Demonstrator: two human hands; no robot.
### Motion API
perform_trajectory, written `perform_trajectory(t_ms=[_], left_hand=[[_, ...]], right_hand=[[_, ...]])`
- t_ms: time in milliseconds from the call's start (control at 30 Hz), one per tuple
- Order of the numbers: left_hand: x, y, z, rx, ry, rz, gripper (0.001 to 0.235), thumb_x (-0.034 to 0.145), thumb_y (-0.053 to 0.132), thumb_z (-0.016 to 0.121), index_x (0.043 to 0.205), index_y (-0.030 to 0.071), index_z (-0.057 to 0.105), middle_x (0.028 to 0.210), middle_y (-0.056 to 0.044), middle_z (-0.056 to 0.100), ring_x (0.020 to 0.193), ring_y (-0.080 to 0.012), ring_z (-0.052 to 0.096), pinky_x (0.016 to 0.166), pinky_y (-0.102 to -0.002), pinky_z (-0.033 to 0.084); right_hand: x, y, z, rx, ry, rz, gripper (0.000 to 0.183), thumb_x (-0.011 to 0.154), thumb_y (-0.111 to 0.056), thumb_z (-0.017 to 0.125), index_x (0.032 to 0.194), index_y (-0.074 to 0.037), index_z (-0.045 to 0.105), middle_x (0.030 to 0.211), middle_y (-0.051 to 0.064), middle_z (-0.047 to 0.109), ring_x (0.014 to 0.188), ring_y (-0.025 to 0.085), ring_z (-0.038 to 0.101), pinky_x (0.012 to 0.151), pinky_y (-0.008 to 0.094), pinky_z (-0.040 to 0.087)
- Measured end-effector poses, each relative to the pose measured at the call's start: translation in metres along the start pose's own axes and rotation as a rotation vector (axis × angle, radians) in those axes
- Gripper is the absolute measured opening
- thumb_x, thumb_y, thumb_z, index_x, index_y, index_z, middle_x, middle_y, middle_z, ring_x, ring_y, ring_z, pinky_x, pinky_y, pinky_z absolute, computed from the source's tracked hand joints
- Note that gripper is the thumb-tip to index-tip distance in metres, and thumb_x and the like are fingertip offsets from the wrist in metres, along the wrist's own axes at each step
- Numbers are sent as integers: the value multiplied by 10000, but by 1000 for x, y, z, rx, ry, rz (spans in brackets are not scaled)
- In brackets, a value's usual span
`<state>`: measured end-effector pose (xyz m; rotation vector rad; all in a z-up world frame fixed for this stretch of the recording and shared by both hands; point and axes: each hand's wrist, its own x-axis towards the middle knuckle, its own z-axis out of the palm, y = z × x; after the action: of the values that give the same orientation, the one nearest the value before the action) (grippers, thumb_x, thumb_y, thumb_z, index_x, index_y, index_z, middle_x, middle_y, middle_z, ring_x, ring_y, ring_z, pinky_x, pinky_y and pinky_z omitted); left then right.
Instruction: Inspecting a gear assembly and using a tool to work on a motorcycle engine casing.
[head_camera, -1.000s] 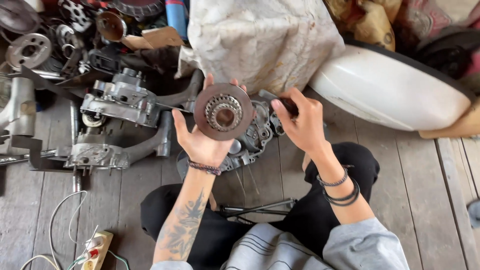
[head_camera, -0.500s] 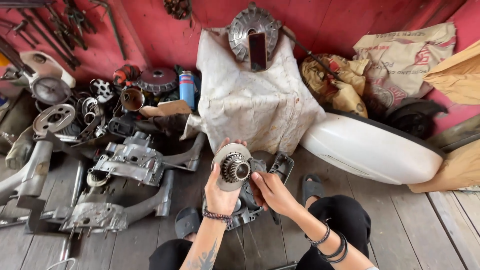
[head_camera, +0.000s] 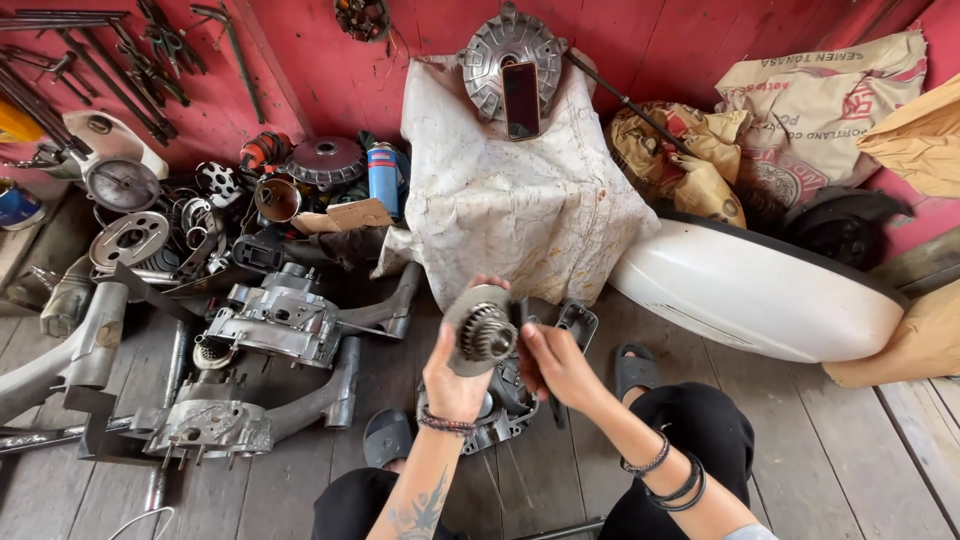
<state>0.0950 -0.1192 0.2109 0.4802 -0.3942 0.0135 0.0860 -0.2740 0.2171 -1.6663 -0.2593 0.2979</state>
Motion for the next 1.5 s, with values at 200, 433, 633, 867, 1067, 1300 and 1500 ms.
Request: perform_trajectory(t_ms=[200, 433, 633, 867, 1067, 1300, 1500], left_hand=[[0, 5, 3, 74, -3, 24, 731, 1012, 430, 470, 1520, -80, 338, 1513, -240, 450, 1464, -330, 382, 1186, -515, 336], [-4, -2, 1, -9, -7, 7, 726, 1012, 413, 471, 1525, -83, 335, 1524, -268, 435, 1471, -359, 365, 1214, -538, 280], [-2, 22, 9, -84, 94, -33, 721, 1002, 395, 576, 1540, -25, 345, 1484, -217, 478, 1415, -370, 431, 1161, -535, 370], [-4, 4, 2, -65, 80, -11, 747, 997, 429, 477, 1548, -46, 305, 1497, -257, 452, 1453, -357, 379, 1196, -572, 286], [0, 12, -1, -68, 91, 5, 747, 1008, 423, 473, 1568, -32, 280, 1534, -222, 427, 1476, -336, 357, 1191, -544, 311], [-3, 12, 4, -11, -9, -1, 769, 1010, 443, 488, 1548, -80, 316, 1543, -272, 420, 1479, -377, 359, 1197, -571, 309], [-16, 0, 15, 373, -32, -58, 625, 992, 384, 525, 1415, -76, 538, 1374, -281, 566, 1389, -412, 477, 1186, -560, 324]], right_hand=[[-6, 10, 11, 11, -52, -5, 492, 1099, -191, 327, 713, -35, 589, 411, 116, 586, 292, 178, 577, 326, 257, 486], [0, 1, 0, -19, 29, -68, 533, 1110, -197, 310, 668, -60, 575, 394, 78, 564, 278, 157, 547, 326, 238, 461], [-18, -20, 20, -122, -135, 52, 493, 1130, -307, 298, 722, -78, 452, 449, 66, 577, 317, 96, 450, 426, 219, 386], [-3, 8, 3, 3, -29, -74, 494, 1127, -189, 301, 749, -24, 573, 429, 105, 582, 305, 162, 561, 331, 242, 468], [-10, 6, 14, -80, -96, -61, 471, 1112, -197, 347, 738, -39, 584, 403, 66, 564, 285, 140, 509, 339, 236, 439], [10, 2, -21, -131, 175, -158, 247, 955, -213, 713, 768, -52, 715, 497, 37, 557, 465, 107, 505, 477, 230, 430], [7, 13, -53, -264, 236, -253, 185, 878, -220, 838, 830, -67, 747, 616, 36, 656, 638, 99, 592, 739, 266, 493]])
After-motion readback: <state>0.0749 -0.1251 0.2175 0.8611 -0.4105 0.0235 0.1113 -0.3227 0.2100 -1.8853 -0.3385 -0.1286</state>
